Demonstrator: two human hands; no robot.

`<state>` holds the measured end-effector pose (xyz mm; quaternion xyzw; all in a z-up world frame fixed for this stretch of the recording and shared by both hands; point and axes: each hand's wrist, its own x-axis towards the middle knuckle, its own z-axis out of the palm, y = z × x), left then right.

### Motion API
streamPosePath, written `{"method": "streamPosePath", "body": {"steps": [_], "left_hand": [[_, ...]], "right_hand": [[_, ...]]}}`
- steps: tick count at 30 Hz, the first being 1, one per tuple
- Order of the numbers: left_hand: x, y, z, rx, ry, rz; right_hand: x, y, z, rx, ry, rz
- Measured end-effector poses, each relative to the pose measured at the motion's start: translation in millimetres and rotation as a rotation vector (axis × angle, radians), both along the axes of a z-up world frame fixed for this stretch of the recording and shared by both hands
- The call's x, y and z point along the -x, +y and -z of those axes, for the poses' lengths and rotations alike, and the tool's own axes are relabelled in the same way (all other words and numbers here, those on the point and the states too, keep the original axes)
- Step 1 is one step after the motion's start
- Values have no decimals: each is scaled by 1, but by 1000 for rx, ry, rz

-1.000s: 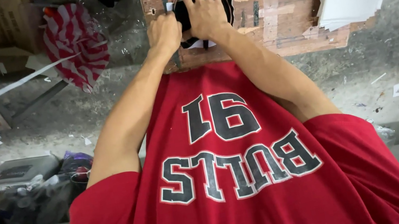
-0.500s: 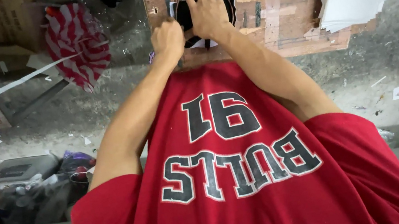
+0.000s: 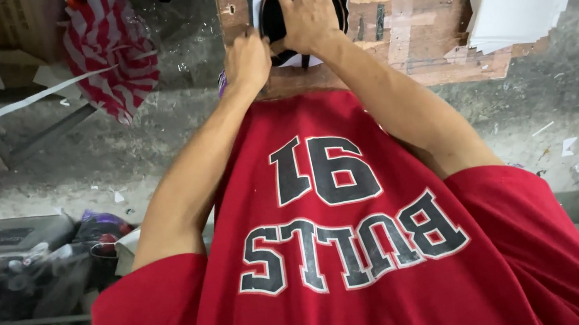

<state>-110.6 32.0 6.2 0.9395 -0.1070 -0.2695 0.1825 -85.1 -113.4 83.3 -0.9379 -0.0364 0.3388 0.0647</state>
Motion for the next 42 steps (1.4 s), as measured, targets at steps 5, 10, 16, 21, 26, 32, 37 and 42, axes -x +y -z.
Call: {"method": "streamPosePath", "body": {"steps": [5, 10, 16, 21, 26, 32, 37, 42], "left_hand": [[6, 2, 2, -47, 74, -2], [4, -12, -15, -187, -85, 161], [13, -10, -10, -12, -102, -163], [13, -9, -17, 26, 161, -332], [14, -8, -8, 24, 223, -230], [30, -17, 28, 10, 107, -239], [25, -9, 13, 83, 99, -184], [12, -12, -20, 5, 255, -196]], "right_hand": [[10, -9, 12, -72, -97, -80], [5, -4, 4, 2, -72, -99], [3, -5, 3, 10, -25, -99], [1, -5, 3, 13, -10, -91], [3, -4, 3, 7, -2, -82], [3, 1, 22, 11, -62, -116], [2, 2, 17, 67, -87, -124], [0, -1, 9, 38, -40, -101]]}}
